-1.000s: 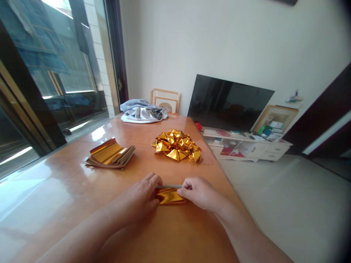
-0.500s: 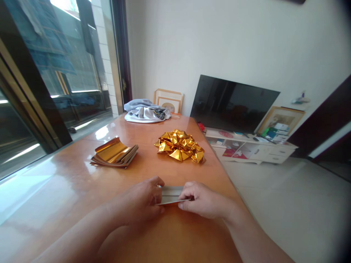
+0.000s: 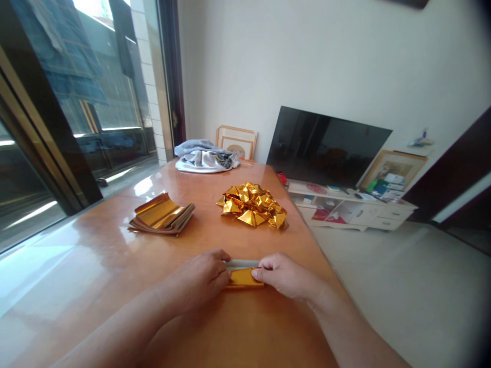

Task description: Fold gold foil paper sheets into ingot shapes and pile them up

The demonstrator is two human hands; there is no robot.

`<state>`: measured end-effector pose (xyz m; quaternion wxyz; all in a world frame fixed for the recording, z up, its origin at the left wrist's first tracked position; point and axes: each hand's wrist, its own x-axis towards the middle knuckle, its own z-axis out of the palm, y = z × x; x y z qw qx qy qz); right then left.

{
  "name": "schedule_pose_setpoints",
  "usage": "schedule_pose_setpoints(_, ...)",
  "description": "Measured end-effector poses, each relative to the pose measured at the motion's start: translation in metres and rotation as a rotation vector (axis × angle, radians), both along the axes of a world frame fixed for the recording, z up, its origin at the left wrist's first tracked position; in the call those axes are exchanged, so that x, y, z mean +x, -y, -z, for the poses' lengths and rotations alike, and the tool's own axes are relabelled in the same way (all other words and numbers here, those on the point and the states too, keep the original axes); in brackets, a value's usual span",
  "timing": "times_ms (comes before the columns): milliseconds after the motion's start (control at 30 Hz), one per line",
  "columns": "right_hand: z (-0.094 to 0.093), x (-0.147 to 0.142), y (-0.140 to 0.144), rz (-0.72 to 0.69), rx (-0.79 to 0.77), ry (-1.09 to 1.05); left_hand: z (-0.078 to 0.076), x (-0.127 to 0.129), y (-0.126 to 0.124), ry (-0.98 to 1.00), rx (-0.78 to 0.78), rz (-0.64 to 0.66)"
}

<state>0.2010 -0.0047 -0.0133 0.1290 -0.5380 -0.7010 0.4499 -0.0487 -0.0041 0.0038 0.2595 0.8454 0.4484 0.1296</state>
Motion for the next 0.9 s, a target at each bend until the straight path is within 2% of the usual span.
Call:
schedule_pose_setpoints(133,0.013,0.001,-0.003,0.089,0.064,0.115,0.006,0.004,-0.003,-0.043,0.07,0.023)
schedule_pose_setpoints(333,0.024,0.004,-0.006,0.114,0.182,0.216,0.007,0.007,-0.005,-0.074,0.101,0.009)
schedule_pose_setpoints(900,0.015,-0.005,-0.002,0.183,0.307,0.367,0.013,0.009,-0.007,-0.07,0.123,-0.085)
